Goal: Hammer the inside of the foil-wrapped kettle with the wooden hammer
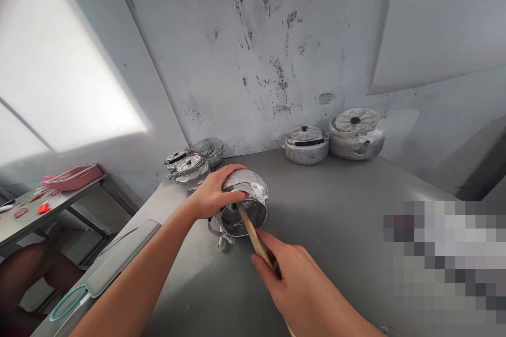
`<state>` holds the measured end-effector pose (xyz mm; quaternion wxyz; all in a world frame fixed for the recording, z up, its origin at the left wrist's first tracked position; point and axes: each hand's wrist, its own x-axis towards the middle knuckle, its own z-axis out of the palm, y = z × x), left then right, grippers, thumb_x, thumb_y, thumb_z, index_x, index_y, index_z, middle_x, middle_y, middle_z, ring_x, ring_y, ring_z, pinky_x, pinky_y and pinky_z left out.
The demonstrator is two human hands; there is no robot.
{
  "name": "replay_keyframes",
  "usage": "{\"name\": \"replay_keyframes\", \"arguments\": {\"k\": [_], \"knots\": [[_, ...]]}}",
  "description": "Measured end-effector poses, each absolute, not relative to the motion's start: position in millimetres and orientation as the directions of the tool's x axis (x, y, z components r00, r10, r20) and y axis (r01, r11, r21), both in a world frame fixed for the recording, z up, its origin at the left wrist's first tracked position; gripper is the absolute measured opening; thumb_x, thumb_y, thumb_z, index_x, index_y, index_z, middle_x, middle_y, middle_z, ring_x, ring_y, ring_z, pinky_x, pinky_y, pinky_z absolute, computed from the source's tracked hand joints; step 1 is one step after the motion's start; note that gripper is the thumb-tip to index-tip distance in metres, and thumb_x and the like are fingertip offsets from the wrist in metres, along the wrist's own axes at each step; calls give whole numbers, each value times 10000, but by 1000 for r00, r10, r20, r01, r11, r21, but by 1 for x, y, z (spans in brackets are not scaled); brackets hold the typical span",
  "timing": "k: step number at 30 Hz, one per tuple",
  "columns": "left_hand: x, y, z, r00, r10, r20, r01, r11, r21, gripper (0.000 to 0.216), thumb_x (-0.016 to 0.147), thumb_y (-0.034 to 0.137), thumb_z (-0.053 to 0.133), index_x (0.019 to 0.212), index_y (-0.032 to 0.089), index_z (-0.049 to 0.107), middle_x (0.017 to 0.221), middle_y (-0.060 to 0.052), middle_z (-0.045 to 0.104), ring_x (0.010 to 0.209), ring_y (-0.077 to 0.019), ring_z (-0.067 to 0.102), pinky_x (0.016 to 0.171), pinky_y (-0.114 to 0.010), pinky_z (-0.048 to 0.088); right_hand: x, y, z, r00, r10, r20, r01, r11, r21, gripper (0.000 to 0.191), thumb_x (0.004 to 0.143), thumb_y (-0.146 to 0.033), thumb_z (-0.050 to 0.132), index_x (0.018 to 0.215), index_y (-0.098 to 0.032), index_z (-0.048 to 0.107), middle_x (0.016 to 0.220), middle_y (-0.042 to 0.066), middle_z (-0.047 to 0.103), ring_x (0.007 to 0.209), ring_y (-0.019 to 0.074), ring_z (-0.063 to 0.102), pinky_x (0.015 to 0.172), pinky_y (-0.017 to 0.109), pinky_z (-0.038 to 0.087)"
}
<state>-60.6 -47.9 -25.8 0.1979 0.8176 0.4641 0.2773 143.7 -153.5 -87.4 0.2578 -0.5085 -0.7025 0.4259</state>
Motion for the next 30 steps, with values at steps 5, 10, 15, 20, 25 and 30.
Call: {"name": "replay_keyframes", "arguments": {"k": [5,10,15,20,25,30], "knots": [[-63,-46,-25,404,877,259,646,-474,598,546,817,425,703,1313,214,613,1291,-80,663,1185,-314,604,1042,-423,454,142,-156,-96,-365,931,-22,442,153,-884,292,994,-434,469,958,-259,699,798,7,710,717,203,637,653,287,480],[-65,-44,-26,393,884,251,641,-460,615,542,816,425,708,1309,220,614,1285,-72,668,1171,-310,612,1035,-420,460,141,-157,-95,-344,939,-27,468,146,-872,302,991,-465,455,953,-276,687,722,2,663,734,227,644,666,306,496],[-64,-45,-25,394,885,248,635,-457,622,540,817,424,711,1308,217,616,1276,-73,670,1173,-308,610,1035,-417,456,140,-157,-96,-365,929,-53,455,129,-881,300,979,-471,471,963,-271,695,700,3,643,665,218,617,604,300,463],[-64,-45,-25,398,882,252,639,-463,614,543,817,429,713,1306,214,616,1265,-72,671,1158,-304,612,1025,-414,459,134,-157,-97,-332,941,-59,451,103,-887,341,1013,-476,394,1088,-271,657,750,-1,636,643,191,559,575,284,396],[-64,-45,-25,396,883,251,635,-461,620,509,825,416,694,1288,215,626,1248,-74,676,1141,-303,618,1001,-408,473,130,-158,-94,-383,921,-72,466,125,-876,322,1036,-464,343,1002,-263,592,730,-36,531,616,153,395,582,287,332],[-63,-45,-26,394,885,249,643,-459,613,543,811,419,710,1305,215,615,1245,-69,679,1132,-304,622,1008,-415,471,130,-157,-94,-357,930,-86,470,99,-877,362,1044,-513,309,949,-265,554,714,-60,350,632,146,276,578,287,278]]}}
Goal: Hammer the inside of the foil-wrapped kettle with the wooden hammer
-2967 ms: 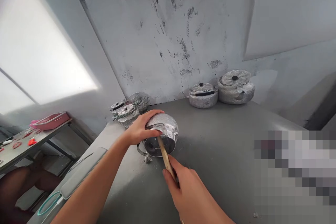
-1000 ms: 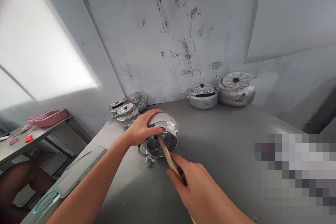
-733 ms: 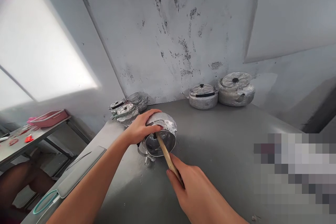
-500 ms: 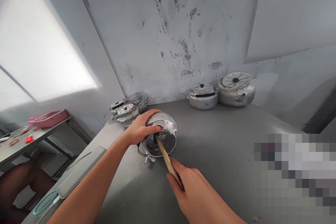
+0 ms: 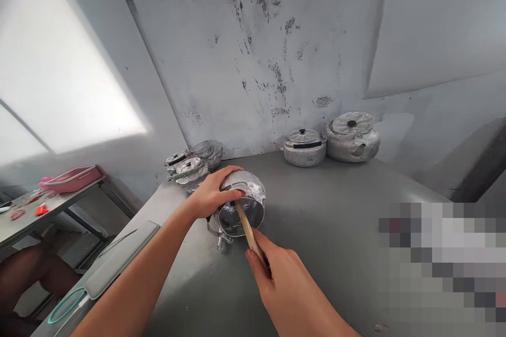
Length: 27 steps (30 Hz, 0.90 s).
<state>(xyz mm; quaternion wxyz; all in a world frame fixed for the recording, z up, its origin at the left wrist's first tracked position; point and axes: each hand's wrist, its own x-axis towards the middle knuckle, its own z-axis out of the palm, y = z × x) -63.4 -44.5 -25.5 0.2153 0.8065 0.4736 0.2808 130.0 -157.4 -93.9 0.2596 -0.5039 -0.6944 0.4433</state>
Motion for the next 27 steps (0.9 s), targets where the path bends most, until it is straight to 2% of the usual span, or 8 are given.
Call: {"name": "replay_keyframes", "arguments": {"k": [5,10,13,18,21,23,25,27], "knots": [[-65,-44,-26,403,878,259,627,-471,620,511,824,414,696,1288,211,627,1237,-72,681,1137,-299,620,1016,-409,466,128,-156,-98,-376,916,-136,460,57,-886,360,1045,-467,314,889,-248,554,716,-60,308,636,145,236,548,289,234],[-64,-45,-26,400,881,254,630,-465,621,530,817,412,703,1299,210,617,1239,-67,678,1133,-297,617,1009,-409,461,125,-158,-96,-355,930,-97,437,73,-897,341,1052,-462,293,980,-259,557,711,-63,319,632,147,251,560,291,241],[-63,-46,-25,396,883,252,633,-461,622,547,808,413,716,1305,211,613,1248,-64,676,1136,-299,615,1008,-404,459,124,-157,-96,-371,921,-121,434,56,-899,353,1048,-480,303,931,-255,549,699,-68,295,620,143,240,544,290,231],[-63,-45,-26,399,883,247,622,-459,635,535,814,399,713,1301,204,614,1232,-62,675,1119,-285,613,991,-387,457,124,-155,-96,-322,944,-75,432,76,-899,372,1042,-491,329,896,-237,558,701,-60,355,631,138,298,565,288,266],[-64,-43,-27,402,882,245,622,-459,635,534,821,410,712,1308,213,614,1242,-65,672,1126,-290,611,987,-389,459,124,-155,-101,-300,942,-149,443,0,-897,287,1027,-432,383,1157,-247,560,667,-75,398,593,135,327,541,276,289],[-65,-43,-27,405,881,245,621,-461,634,529,825,408,710,1311,221,615,1257,-65,669,1137,-291,609,994,-391,456,124,-155,-104,-296,940,-167,438,-22,-899,385,1018,-399,412,1381,-278,456,650,-87,433,568,137,354,526,268,304],[-65,-43,-27,402,884,240,622,-456,636,528,825,403,708,1313,223,614,1263,-65,668,1140,-292,609,994,-393,457,124,-155,-107,-306,942,-137,429,8,-903,465,1015,-389,424,1471,-301,408,649,-89,444,566,136,370,525,262,311],[-65,-44,-26,397,888,233,625,-447,640,534,820,400,707,1313,220,611,1261,-67,670,1139,-294,608,993,-397,458,125,-154,-109,-302,950,-77,413,58,-909,482,1019,-401,421,1491,-306,436,661,-83,427,583,135,357,538,261,314]]}}
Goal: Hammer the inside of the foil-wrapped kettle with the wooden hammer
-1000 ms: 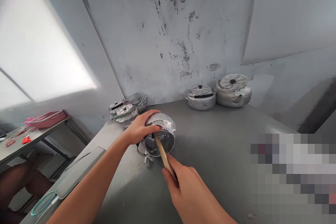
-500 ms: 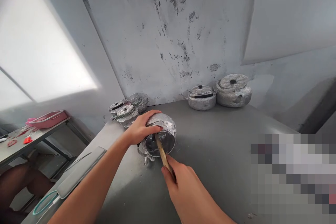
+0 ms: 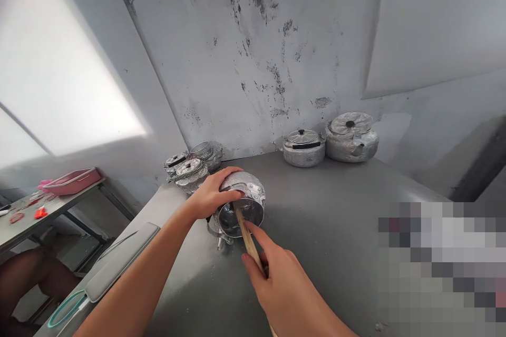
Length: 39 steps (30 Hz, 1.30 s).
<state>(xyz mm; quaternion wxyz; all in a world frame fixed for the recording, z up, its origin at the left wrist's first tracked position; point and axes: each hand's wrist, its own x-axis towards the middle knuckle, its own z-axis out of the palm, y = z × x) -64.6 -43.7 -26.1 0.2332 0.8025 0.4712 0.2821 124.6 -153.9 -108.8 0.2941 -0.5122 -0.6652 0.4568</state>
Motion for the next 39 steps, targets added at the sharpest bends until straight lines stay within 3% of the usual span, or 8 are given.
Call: {"name": "replay_keyframes", "arguments": {"k": [9,22,28,39], "knots": [[-65,-43,-27,391,890,233,624,-443,644,551,814,411,696,1319,211,605,1241,-65,674,1119,-290,610,987,-391,453,126,-152,-106,-308,951,-38,371,83,-925,502,1033,-406,401,1533,-364,434,673,-84,364,601,134,295,531,256,293],[-65,-42,-28,393,886,247,619,-454,641,532,814,405,692,1301,205,620,1246,-73,673,1141,-295,605,1010,-399,449,125,-153,-110,-319,948,-19,408,119,-905,524,1022,-356,410,1546,-346,429,690,-78,460,610,135,351,568,255,338],[-65,-43,-26,401,882,245,611,-457,646,518,807,388,679,1291,212,628,1256,-73,670,1150,-297,601,1021,-406,447,128,-155,-103,-308,951,-27,414,108,-904,531,1014,-345,421,1545,-346,424,655,-91,353,588,133,294,527,249,292],[-65,-42,-28,403,878,258,624,-470,624,527,814,399,692,1302,211,624,1270,-76,673,1162,-304,607,1038,-408,451,126,-155,-99,-318,948,-29,476,133,-869,590,964,-256,458,1546,-355,434,641,-94,342,580,127,303,536,242,281]]}}
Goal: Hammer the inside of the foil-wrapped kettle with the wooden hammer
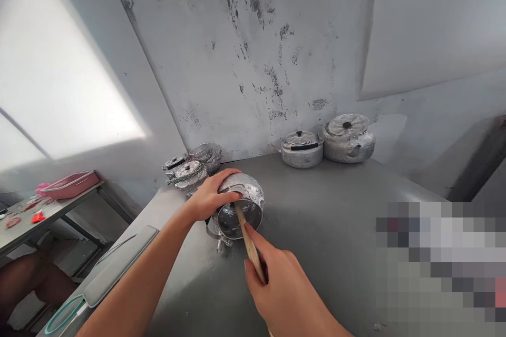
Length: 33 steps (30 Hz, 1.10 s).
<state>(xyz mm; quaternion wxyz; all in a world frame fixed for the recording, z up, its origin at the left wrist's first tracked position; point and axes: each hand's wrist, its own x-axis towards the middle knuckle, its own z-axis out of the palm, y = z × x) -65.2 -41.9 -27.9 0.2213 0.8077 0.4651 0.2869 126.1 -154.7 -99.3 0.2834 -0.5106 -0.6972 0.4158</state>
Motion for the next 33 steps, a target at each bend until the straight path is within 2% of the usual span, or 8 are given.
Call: {"name": "replay_keyframes", "arguments": {"k": [5,9,15,20,27,33], "knots": [[-65,-43,-26,408,875,261,621,-475,623,518,820,392,696,1300,212,625,1267,-69,676,1164,-298,608,1028,-395,454,129,-155,-98,-348,937,-15,511,176,-841,594,963,-246,437,1539,-393,441,660,-81,369,588,135,317,550,246,298],[-65,-44,-25,404,880,251,625,-466,627,514,820,392,696,1298,214,627,1283,-71,675,1178,-306,609,1031,-399,460,133,-155,-98,-332,943,-22,557,178,-811,603,953,-270,454,1537,-420,442,632,-76,331,564,148,299,539,257,303],[-66,-43,-25,406,878,253,633,-469,616,543,820,415,704,1316,210,614,1289,-78,669,1179,-312,611,1041,-402,457,136,-154,-98,-321,945,-61,524,123,-843,570,939,-307,488,1494,-436,506,740,-41,613,608,169,447,594,281,412],[-66,-44,-25,402,884,238,635,-456,623,545,826,429,702,1317,209,615,1273,-79,668,1157,-309,614,1016,-398,464,138,-156,-96,-316,947,-59,422,85,-903,534,924,-357,542,1457,-361,581,725,-9,600,622,181,516,580,289,422],[-66,-42,-28,410,874,260,624,-476,619,541,825,423,715,1311,207,615,1275,-74,671,1163,-302,612,1024,-389,459,132,-152,-106,-342,936,-83,278,17,-961,566,968,-351,506,1532,-305,490,700,-54,496,607,133,460,568,260,414],[-66,-41,-28,413,871,266,622,-483,616,528,823,409,712,1303,208,620,1279,-71,673,1169,-296,612,1026,-384,461,124,-151,-106,-353,924,-146,143,-101,-985,667,956,-357,502,1601,-269,355,791,-43,557,563,112,501,540,259,438]]}}
